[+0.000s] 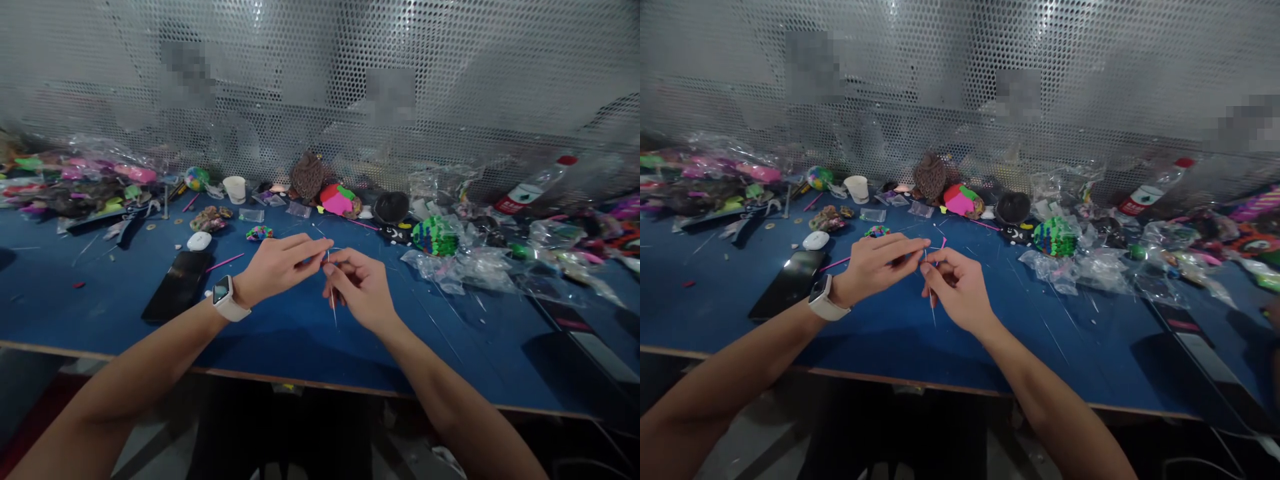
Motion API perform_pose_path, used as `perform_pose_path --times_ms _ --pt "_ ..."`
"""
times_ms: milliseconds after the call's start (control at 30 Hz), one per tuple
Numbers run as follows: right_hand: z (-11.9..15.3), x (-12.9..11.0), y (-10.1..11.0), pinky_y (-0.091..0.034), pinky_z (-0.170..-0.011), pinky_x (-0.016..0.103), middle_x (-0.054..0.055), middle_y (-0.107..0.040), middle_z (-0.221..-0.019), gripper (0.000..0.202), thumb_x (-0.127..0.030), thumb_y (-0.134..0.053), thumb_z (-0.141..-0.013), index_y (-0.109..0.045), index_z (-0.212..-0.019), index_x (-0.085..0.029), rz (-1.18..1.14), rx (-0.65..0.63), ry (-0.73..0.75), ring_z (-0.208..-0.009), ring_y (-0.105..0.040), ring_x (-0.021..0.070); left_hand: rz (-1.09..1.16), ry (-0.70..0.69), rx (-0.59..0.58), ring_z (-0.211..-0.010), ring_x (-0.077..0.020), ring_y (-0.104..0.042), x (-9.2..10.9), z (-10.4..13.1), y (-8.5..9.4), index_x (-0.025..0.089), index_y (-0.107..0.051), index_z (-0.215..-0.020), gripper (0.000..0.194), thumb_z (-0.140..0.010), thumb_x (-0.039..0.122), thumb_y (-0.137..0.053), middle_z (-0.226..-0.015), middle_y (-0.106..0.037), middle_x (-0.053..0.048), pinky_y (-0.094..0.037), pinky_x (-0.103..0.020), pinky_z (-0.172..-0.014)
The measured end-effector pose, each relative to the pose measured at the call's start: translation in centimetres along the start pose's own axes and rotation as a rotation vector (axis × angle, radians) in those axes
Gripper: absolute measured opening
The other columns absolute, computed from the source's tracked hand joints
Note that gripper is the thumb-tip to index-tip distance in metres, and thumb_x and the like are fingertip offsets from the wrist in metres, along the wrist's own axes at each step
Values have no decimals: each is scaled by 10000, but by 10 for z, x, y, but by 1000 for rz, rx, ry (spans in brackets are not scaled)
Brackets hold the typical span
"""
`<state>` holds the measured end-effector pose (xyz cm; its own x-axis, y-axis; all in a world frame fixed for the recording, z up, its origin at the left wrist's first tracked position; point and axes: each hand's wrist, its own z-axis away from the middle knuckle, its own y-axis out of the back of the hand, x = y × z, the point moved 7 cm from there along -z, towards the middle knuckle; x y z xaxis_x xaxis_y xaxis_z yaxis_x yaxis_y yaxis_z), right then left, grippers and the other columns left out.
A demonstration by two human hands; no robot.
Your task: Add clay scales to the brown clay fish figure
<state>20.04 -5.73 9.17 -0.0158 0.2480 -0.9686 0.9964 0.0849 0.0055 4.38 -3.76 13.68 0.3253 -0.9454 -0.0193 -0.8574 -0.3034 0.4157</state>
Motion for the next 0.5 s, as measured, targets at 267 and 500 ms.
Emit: perform_pose_path --times_ms 267,500 --pt "-2 -7 7 -439 -392 230 -43 -726 -568 214 -404 -863 -953 -779 -925 -210 32 54 54 -362 -581 101 -164 -184 -73 -712 -99 -757 6 3 -1 141 -725 -1240 158 -1109 129 -639 -923 -834 -24 -532 -204 -613" --pt "0 -5 7 -457 -398 235 -64 -714 -567 179 -323 -799 -952 -798 -1086 -205 68 76 66 -359 -568 103 -191 -211 -51 -672 -92 -720 8 4 0 175 -694 -1298 205 -1105 133 -637 -851 -774 30 -511 -216 -615"
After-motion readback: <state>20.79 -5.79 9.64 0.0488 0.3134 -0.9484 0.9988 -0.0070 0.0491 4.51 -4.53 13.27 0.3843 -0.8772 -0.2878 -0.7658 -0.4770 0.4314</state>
